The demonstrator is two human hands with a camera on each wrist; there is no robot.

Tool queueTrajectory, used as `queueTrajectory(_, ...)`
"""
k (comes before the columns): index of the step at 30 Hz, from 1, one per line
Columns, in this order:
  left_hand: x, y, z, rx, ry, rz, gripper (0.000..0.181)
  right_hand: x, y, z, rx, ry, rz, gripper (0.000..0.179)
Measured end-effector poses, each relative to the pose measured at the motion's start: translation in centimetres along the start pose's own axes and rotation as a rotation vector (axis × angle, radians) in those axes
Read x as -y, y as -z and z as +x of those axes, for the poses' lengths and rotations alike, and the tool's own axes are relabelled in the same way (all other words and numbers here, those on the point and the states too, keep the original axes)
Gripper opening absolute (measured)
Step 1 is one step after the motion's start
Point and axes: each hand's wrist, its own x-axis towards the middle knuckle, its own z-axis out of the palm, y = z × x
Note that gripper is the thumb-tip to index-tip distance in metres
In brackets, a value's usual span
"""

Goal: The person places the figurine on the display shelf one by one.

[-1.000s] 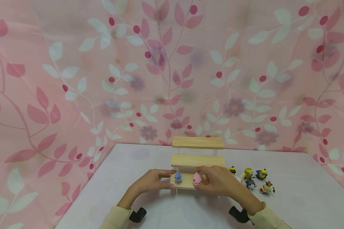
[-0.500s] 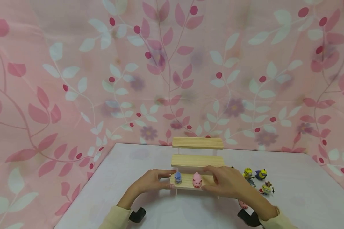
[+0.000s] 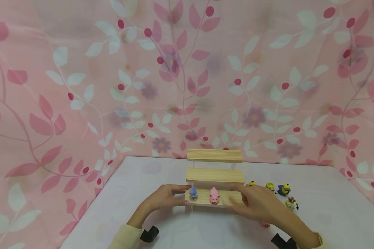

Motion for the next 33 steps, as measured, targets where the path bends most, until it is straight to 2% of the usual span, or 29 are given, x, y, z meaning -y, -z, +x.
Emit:
queueTrajectory(7,0.2,-0.2,0.0,0.001,-0.002,0.005,0.058,-0.9,0.2,-1.5,-0.037,0.017,-0.015,0.048)
queueTrajectory(13,0.0,-0.2,0.0,0.0,0.009,0.012,0.058,-1.8,0.2,-2.7,-0.051,-0.034,-0.065,0.049)
queueTrajectory(20,-0.2,0.0,-0.1,-0.004,-0.008,0.014,0.057,-2.6,0.3,-3.6,0.014,-0.123,-0.095,0.051)
queueTrajectory(26,-0.1,0.0,0.0,-0.004,-0.009,0.018,0.057,-3.1,0.3,-4.3,0.014,-0.14,-0.092,0.05)
queueTrajectory(33,0.0,-0.1,0.1,-0.002,-0.003,0.027,0.058,-3.9,0.1,-5.2,-0.026,-0.122,-0.141,0.05)
